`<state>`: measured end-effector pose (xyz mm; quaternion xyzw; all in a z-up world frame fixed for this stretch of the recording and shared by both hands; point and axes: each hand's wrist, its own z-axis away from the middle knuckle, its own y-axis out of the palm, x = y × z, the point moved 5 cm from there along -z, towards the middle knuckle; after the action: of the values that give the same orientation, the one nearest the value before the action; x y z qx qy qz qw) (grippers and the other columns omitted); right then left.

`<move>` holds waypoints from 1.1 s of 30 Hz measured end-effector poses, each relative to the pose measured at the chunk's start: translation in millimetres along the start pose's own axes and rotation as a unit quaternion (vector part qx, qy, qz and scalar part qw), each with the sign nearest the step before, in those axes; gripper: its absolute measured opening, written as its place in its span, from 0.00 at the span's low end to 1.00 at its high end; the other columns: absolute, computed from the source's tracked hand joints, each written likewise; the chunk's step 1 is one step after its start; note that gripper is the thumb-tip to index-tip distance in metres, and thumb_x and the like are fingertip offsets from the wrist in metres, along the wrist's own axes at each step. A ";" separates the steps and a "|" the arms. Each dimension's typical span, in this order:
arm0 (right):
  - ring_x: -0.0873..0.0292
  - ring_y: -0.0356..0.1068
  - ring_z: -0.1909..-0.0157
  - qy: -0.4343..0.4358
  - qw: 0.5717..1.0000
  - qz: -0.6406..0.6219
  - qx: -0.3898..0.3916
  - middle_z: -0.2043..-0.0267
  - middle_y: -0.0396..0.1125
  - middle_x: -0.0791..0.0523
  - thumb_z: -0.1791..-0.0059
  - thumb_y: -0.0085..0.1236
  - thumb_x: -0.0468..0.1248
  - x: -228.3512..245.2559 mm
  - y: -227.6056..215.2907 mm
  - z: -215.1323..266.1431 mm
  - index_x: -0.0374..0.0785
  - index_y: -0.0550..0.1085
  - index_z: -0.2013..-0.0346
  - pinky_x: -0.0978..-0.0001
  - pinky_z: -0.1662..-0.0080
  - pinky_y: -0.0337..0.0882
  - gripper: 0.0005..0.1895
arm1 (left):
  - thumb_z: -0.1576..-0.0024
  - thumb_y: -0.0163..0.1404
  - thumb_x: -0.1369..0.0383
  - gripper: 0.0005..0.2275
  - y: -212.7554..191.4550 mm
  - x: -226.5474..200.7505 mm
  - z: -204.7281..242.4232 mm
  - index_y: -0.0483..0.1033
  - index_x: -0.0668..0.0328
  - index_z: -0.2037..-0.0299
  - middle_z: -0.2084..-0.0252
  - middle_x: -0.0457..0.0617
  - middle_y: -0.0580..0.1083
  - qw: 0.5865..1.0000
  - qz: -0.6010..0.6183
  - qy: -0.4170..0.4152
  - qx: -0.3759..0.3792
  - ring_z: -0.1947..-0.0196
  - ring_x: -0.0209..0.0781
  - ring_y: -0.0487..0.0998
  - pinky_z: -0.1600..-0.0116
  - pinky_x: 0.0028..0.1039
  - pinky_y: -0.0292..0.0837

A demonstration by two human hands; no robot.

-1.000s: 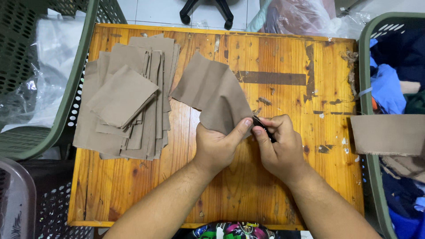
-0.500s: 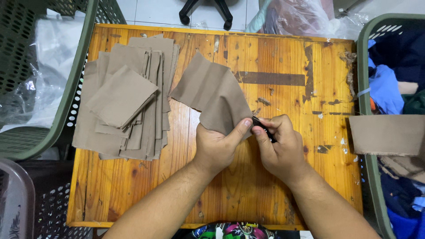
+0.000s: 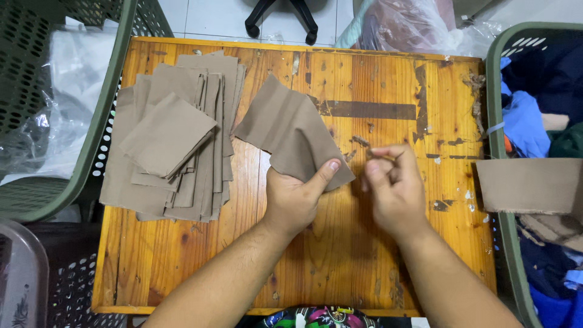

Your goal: The person uses a small knife to trim the edges of a piece of brown fabric held in their hands. They repeatedly cut small sections along the edges, occasionally folding the fabric to access different sides, and place the trimmed pieces on a wooden table.

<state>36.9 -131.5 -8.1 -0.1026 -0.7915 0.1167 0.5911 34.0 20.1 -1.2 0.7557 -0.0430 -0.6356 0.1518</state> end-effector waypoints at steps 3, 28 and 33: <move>0.70 0.49 0.88 0.094 0.981 -0.168 0.029 0.89 0.52 0.63 0.52 0.37 0.41 -5.1 -0.3 -4.9 0.34 0.58 0.56 0.82 0.83 0.52 0.15 | 0.54 0.52 0.78 0.13 2.5 -4.3 -3.2 0.66 0.68 0.60 0.66 0.51 0.71 1.000 0.008 0.004 0.002 0.64 0.35 0.69 0.54 0.37 0.66; 0.64 0.51 0.83 0.184 0.951 0.016 0.250 0.89 0.49 0.60 0.66 0.56 0.29 -18.1 -17.3 -12.5 0.32 0.68 0.84 0.73 0.77 0.54 0.05 | 0.51 0.44 0.74 0.14 -27.2 30.2 -23.5 0.67 0.63 0.54 0.59 0.60 0.71 0.887 0.416 -0.190 -0.061 0.59 0.55 0.73 0.51 0.49 0.65; 0.58 0.55 0.82 0.209 0.907 0.136 0.339 0.90 0.52 0.55 0.66 0.55 0.32 -4.7 -20.0 -14.8 0.31 0.68 0.84 0.67 0.75 0.58 0.07 | 0.48 0.43 0.73 0.10 -40.0 20.8 -32.4 0.70 0.61 0.57 0.60 0.60 0.72 0.898 0.399 -0.162 -0.088 0.59 0.53 0.73 0.52 0.45 0.68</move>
<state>51.9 -151.0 -2.2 -0.0250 -0.5412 0.4327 0.7206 64.3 58.4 -27.6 0.5451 -0.3088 -0.6363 0.4501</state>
